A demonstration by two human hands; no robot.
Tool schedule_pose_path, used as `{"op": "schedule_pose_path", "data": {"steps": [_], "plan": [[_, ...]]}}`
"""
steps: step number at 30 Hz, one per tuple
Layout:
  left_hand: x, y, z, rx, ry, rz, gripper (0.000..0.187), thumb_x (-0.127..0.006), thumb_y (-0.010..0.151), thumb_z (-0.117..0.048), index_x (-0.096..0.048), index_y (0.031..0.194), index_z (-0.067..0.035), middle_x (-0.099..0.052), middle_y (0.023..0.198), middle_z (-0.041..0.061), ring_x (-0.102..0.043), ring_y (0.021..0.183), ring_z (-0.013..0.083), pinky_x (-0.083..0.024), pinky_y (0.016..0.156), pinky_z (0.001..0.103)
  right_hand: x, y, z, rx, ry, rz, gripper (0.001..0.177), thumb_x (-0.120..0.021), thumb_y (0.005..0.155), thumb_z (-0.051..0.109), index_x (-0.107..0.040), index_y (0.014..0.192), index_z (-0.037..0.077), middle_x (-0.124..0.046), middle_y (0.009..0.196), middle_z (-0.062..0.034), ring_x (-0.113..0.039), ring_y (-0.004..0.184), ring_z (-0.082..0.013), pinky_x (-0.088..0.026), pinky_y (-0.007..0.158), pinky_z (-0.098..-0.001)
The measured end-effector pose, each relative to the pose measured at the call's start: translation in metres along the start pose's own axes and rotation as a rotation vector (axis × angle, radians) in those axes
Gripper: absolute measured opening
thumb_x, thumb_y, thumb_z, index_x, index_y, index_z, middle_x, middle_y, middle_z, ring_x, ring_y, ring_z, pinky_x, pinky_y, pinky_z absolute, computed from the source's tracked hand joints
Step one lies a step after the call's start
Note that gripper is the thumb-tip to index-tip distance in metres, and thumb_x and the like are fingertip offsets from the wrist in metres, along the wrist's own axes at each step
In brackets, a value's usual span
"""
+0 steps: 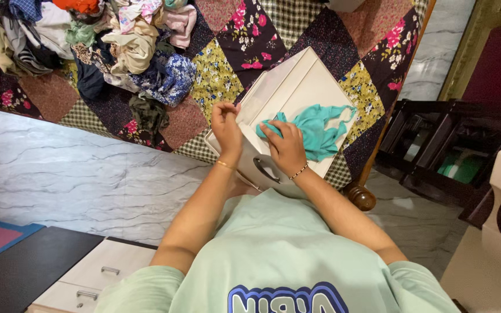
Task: The person wipes the exterior and interior of a white plastic storage bin with a cloth, then places folded clothes into the bin. The person then uses a toothbrush to scrub the inside of the bin.
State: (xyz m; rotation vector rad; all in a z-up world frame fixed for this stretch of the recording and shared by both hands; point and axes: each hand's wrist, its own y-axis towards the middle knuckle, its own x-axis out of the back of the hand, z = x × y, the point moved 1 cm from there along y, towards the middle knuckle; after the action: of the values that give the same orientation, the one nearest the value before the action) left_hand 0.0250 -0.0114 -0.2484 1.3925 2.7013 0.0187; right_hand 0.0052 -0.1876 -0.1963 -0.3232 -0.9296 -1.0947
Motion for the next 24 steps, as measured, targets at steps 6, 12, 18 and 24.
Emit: {"op": "schedule_pose_path", "data": {"steps": [6, 12, 18, 24], "plan": [[0.015, -0.015, 0.001, 0.054, 0.406, 0.13, 0.031, -0.042, 0.102, -0.018, -0.058, 0.08, -0.004, -0.061, 0.079, 0.01, -0.059, 0.079, 0.0267, -0.046, 0.078, 0.039, 0.002, -0.002, 0.003, 0.0, 0.013, 0.024, 0.043, -0.066, 0.092, 0.007, -0.067, 0.134, 0.018, -0.061, 0.127, -0.0098, -0.055, 0.113, -0.0333, -0.044, 0.099, -0.0468], [-0.008, -0.028, -0.014, -0.096, 0.452, 0.194, 0.041, -0.031, 0.107, -0.022, -0.048, 0.074, -0.004, -0.049, 0.076, 0.015, -0.049, 0.077, 0.035, -0.038, 0.076, 0.044, 0.017, 0.004, 0.017, 0.051, 0.208, -0.021, 0.034, -0.068, 0.084, 0.0, -0.072, 0.116, 0.013, -0.064, 0.115, -0.0106, -0.06, 0.106, -0.0341, -0.051, 0.093, -0.0445], [-0.016, -0.031, -0.034, -0.126, 0.434, 0.222, 0.038, -0.033, 0.106, -0.02, -0.047, 0.075, -0.003, -0.048, 0.075, 0.016, -0.05, 0.077, 0.0347, -0.039, 0.075, 0.044, 0.03, 0.027, -0.02, 0.023, 0.101, -0.114, 0.034, -0.067, 0.077, -0.003, -0.073, 0.107, 0.012, -0.067, 0.115, -0.0112, -0.062, 0.103, -0.0348, -0.052, 0.092, -0.0439], [-0.019, -0.028, -0.047, -0.193, 0.479, 0.282, 0.036, -0.037, 0.105, -0.02, -0.047, 0.074, -0.004, -0.048, 0.073, 0.016, -0.05, 0.074, 0.0361, -0.038, 0.072, 0.046, 0.035, 0.007, -0.004, 0.127, 0.139, -0.028, 0.035, -0.071, 0.08, 0.0, -0.072, 0.113, 0.011, -0.066, 0.114, -0.012, -0.064, 0.104, -0.0358, -0.054, 0.092, -0.0445]]}}
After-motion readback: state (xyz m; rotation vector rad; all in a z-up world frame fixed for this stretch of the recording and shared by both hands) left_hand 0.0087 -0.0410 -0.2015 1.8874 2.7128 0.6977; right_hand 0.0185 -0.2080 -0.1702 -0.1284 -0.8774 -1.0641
